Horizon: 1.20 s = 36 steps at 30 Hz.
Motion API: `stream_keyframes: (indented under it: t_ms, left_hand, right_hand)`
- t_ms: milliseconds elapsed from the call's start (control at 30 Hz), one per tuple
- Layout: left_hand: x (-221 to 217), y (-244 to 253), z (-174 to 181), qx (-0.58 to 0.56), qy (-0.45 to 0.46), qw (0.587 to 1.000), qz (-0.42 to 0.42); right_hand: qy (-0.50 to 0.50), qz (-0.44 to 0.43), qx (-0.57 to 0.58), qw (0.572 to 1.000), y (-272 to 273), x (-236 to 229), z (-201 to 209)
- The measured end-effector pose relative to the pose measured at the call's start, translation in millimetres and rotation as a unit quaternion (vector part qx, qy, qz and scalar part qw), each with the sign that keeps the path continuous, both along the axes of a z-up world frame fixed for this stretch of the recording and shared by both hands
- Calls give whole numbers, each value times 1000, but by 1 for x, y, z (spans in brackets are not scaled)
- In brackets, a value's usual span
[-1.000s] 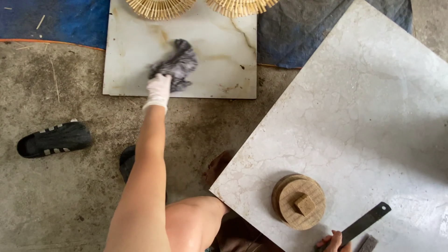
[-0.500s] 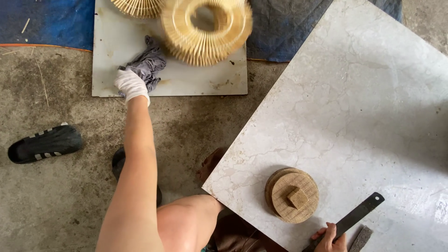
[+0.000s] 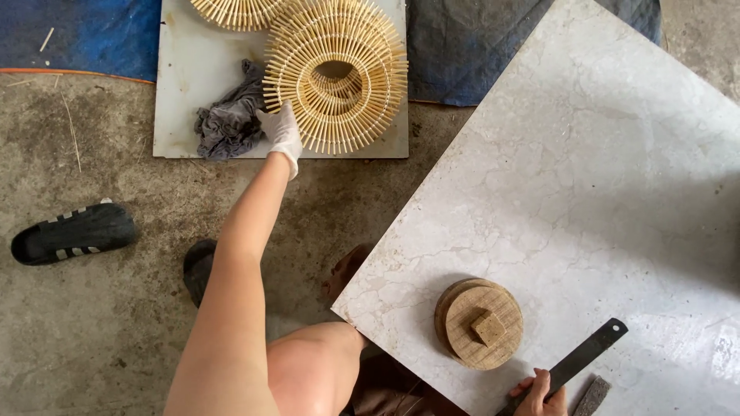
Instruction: The recorder uses a metal file and pliers to smooth and finish a circular bamboo decorative item.
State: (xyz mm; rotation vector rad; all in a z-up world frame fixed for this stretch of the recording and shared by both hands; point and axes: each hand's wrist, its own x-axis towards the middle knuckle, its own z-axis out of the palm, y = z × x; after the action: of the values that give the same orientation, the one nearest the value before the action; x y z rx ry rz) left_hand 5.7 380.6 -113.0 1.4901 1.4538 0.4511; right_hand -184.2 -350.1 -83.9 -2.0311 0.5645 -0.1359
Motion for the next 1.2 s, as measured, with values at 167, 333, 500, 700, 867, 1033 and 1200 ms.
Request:
stream_keyframes:
  t_ms: [167, 333, 500, 700, 867, 1033, 1200]
  left_hand:
    - [-8, 12, -32, -170, -153, 970, 88]
    - [-14, -34, 60, -218, -168, 961, 3]
    - [-32, -77, 112, -192, -234, 943, -138]
    - [-60, -174, 183, -198, -272, 888, -314]
    - [-57, -254, 168, -237, -393, 827, -325]
    - [-66, -333, 174, -265, -413, 786, -375]
    - [-94, -353, 172, -228, -363, 788, -442]
  right_hand:
    - [-17, 2, 29, 999, 21, 1, 33]
    - [-35, 85, -8, 996, -2, -1, 43]
    - [-73, 151, -252, 953, -44, 16, 124]
    - [-43, 190, -287, 938, -33, 56, 269]
    - [-188, 209, 64, 958, 63, 73, 362]
    - [-102, 285, 108, 947, 125, 53, 264]
    - [21, 319, 116, 940, 146, 24, 244]
